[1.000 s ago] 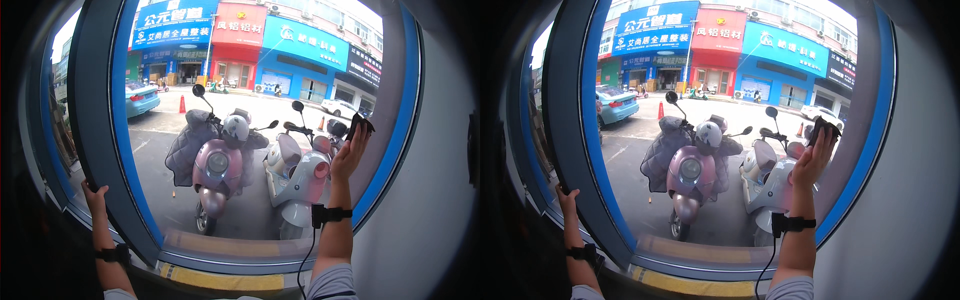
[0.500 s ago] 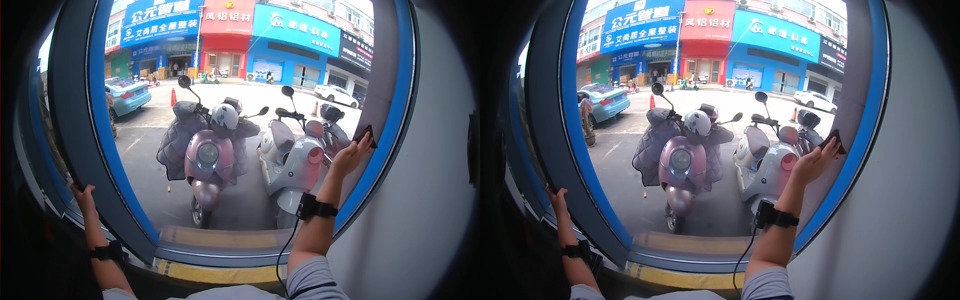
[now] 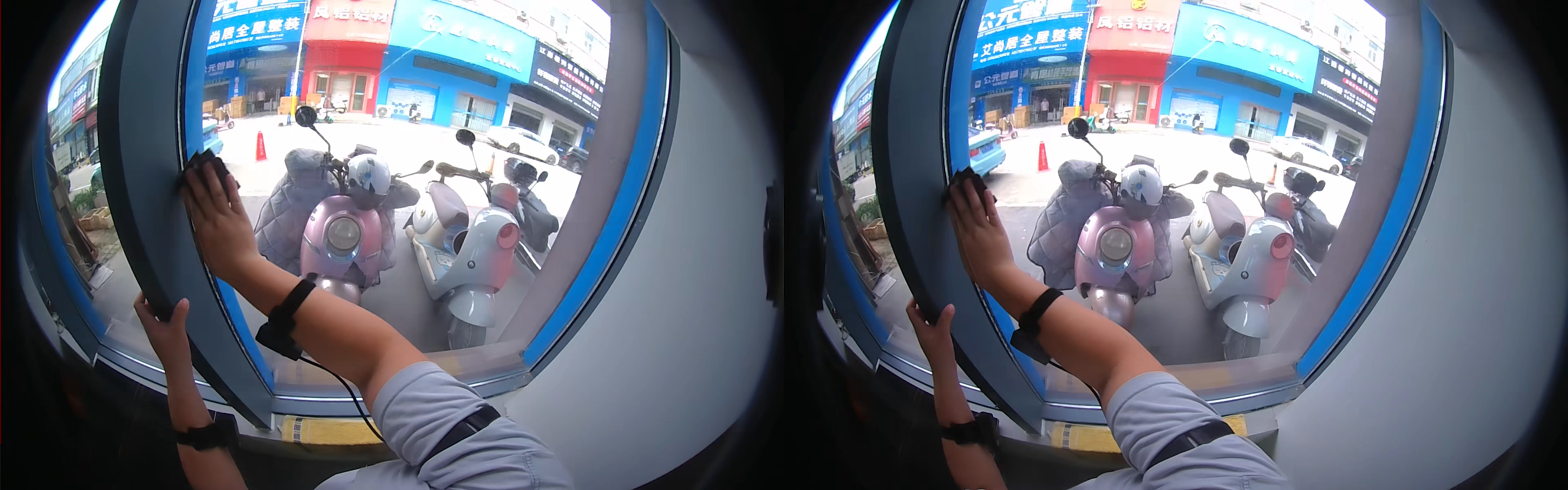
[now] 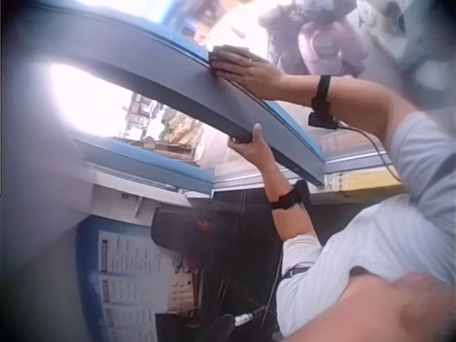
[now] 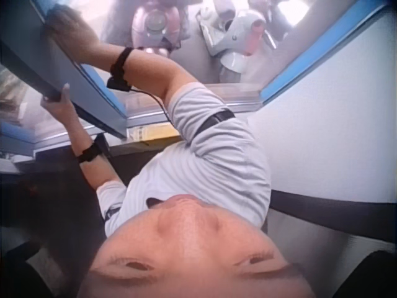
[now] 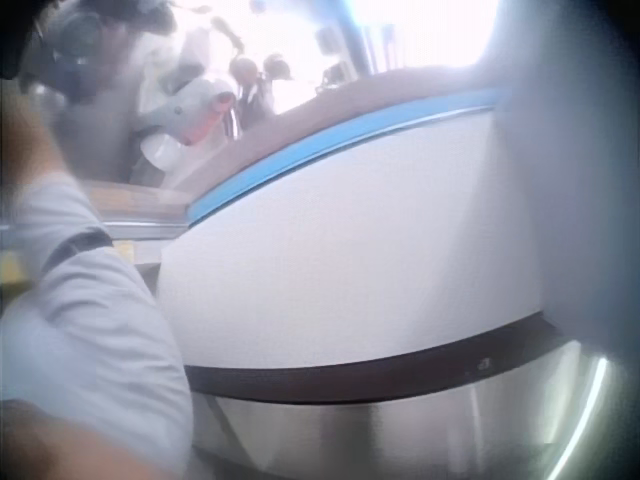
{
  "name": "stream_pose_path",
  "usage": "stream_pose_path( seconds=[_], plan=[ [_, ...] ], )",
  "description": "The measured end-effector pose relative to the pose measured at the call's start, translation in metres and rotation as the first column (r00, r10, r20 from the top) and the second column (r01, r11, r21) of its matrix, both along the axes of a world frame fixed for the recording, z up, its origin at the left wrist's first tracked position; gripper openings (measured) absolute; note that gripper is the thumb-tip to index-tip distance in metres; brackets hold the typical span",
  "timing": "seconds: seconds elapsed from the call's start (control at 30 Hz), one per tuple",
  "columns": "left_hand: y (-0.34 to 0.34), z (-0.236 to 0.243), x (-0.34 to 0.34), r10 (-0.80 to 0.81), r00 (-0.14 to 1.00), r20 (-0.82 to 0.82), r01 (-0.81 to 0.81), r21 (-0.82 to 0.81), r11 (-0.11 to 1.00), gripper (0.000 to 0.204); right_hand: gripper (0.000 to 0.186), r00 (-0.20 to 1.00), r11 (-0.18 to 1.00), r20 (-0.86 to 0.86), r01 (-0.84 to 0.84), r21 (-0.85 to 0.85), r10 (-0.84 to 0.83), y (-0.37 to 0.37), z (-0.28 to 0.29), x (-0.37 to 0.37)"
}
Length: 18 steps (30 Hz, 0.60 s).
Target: Cleaning a glass window pane and its frame using a cloth.
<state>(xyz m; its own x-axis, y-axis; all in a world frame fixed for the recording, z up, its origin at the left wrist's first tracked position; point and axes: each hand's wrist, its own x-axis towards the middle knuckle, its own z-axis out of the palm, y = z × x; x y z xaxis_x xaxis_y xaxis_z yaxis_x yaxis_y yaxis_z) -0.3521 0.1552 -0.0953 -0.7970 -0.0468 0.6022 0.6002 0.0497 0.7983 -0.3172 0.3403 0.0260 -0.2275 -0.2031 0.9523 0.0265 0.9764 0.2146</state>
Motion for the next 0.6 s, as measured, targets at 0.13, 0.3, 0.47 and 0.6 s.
stream_pose_path(
  seconds=[0.13, 0.3, 0.47, 0.6],
  plan=[
    [-0.002, -0.005, -0.008, 0.038, 0.999, -0.036, -0.040, -0.077, 0.996, 0.079, 0.058, 0.997, 0.991, 0.069, 0.012, 0.136, -0.022, 0.024, -0.006, 0.024],
    [-0.007, -0.011, -0.013, 0.056, 0.998, -0.018, -0.057, -0.056, 0.997, 0.070, 0.055, 0.992, 0.990, 0.016, 0.126, 0.058, -0.127, 0.109, -0.004, 0.157],
    [-0.012, -0.009, -0.009, 0.068, 0.995, 0.069, -0.068, -0.013, 0.998, 0.071, 0.048, 0.896, 0.908, -0.153, 0.408, -0.094, -0.418, 0.232, -0.019, 0.334],
    [-0.005, -0.009, -0.013, 0.010, 0.995, 0.100, -0.018, 0.081, 0.997, 0.070, 0.052, 0.708, 0.802, -0.385, 0.472, -0.367, -0.593, 0.345, -0.054, 0.465]
  ],
)
